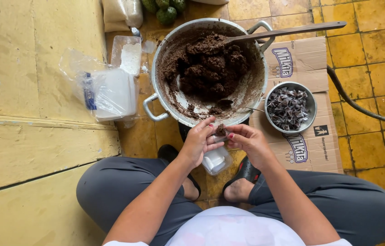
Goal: Packaging a dark pastry filling into small plastic bags using a spoon
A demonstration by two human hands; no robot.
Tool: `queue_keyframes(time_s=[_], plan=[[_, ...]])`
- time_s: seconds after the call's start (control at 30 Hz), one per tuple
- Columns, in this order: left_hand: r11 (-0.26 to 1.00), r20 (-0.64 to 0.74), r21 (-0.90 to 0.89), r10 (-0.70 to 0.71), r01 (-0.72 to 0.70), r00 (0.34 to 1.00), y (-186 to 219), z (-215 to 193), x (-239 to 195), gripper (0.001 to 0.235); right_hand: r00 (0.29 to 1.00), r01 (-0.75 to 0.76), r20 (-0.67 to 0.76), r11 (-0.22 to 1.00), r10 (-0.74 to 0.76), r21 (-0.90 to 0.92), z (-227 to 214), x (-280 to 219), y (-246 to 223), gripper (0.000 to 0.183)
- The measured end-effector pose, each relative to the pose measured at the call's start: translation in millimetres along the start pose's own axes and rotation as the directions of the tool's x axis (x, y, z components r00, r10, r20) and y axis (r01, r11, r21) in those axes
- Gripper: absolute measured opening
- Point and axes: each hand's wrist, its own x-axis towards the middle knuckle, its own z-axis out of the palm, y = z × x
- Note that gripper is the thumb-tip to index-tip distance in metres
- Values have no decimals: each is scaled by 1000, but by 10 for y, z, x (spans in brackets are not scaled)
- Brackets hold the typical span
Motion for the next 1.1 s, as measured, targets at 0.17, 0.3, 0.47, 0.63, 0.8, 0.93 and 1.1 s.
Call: queue_keyframes(time_s=[0.17,0.3,0.47,0.63,0.8,0.93,1.1], plan=[[991,-65,131,-12,20,998,-136,-49,68,30,999,40,-20,996,-42,-74,-34,-85,53,28],[974,-93,226,28,-7,995,-159,-36,95,25,984,173,0,965,-177,-195,18,-136,7,29],[955,-92,291,76,-46,993,-116,73,-18,26,937,348,109,849,-333,-397,-190,-77,215,39],[948,-99,315,85,-50,991,-203,-16,82,26,859,508,237,695,-455,-508,-103,-145,187,51],[967,-115,253,57,-26,992,-172,5,129,25,792,586,281,548,-542,-597,-101,-91,224,47],[992,-34,123,-6,11,999,34,91,-70,39,883,470,208,806,-421,-359,-87,-93,157,51],[996,141,-6,87,-87,986,72,161,-178,55,977,214,18,977,-213,-2,-10,-172,-3,41]])
